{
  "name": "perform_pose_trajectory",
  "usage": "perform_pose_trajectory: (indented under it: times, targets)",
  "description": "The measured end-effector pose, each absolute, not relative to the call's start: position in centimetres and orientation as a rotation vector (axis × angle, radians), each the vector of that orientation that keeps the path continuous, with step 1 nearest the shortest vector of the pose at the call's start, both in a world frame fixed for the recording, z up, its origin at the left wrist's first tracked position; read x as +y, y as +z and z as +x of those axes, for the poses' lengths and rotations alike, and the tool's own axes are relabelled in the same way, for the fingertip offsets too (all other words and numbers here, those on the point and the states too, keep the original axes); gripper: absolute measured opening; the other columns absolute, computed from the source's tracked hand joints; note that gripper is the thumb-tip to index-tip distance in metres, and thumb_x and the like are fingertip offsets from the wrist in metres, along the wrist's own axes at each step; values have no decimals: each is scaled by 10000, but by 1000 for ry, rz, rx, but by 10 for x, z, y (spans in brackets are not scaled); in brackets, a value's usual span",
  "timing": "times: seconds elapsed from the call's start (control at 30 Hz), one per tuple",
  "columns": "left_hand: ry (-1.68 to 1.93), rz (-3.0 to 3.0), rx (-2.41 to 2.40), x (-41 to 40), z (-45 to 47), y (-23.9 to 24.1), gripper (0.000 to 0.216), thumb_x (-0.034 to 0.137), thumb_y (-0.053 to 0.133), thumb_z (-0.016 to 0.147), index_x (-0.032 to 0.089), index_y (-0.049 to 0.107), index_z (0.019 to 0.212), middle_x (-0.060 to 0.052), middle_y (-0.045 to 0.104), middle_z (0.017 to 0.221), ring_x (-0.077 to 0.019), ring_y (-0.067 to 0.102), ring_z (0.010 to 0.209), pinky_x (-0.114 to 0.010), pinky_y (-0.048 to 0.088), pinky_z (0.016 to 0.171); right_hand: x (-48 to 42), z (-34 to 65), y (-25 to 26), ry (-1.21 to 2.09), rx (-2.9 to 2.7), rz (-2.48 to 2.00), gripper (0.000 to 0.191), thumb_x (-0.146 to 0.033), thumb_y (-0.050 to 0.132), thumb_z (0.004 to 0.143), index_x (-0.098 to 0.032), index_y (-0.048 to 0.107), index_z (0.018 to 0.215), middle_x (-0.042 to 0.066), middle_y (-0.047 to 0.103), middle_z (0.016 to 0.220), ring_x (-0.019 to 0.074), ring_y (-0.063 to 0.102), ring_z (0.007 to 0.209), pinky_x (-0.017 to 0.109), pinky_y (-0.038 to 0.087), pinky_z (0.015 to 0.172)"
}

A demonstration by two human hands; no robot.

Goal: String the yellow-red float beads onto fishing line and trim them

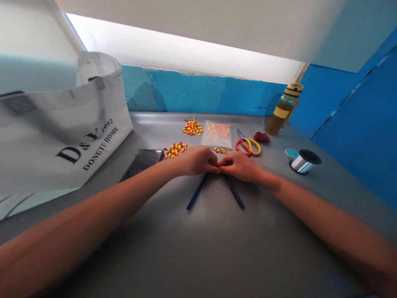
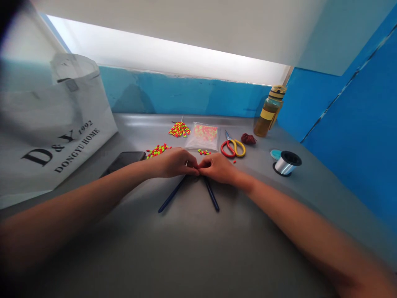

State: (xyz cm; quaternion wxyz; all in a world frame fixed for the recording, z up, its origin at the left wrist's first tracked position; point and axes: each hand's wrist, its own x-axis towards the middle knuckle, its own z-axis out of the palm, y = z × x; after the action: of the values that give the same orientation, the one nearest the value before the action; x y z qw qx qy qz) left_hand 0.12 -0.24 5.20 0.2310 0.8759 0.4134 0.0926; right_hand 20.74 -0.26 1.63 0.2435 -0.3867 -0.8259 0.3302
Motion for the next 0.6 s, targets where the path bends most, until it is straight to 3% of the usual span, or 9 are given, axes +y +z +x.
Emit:
perform_pose_trajectory:
  times: [0.4,0.6]
  targets:
    - [355,2341,1067,1,-1,44,184,410,709,747,248,790,716,31,641,532,-123,498,502,-269,299,538,-3,208,17,1041,-2207,-1057,273,-412,714,819,-147,774,794,51,741,771,155,631,701,256,438,637]
    - [478,2224,1090,4,-2,48,268,480,716,759,230,804,793,13,647,587,-129,501,552,-270,316,553,-5,208,29,1084,-1980,-1171,249,-386,756,753,-139,769,784,33,700,725,130,573,646,259,414,628]
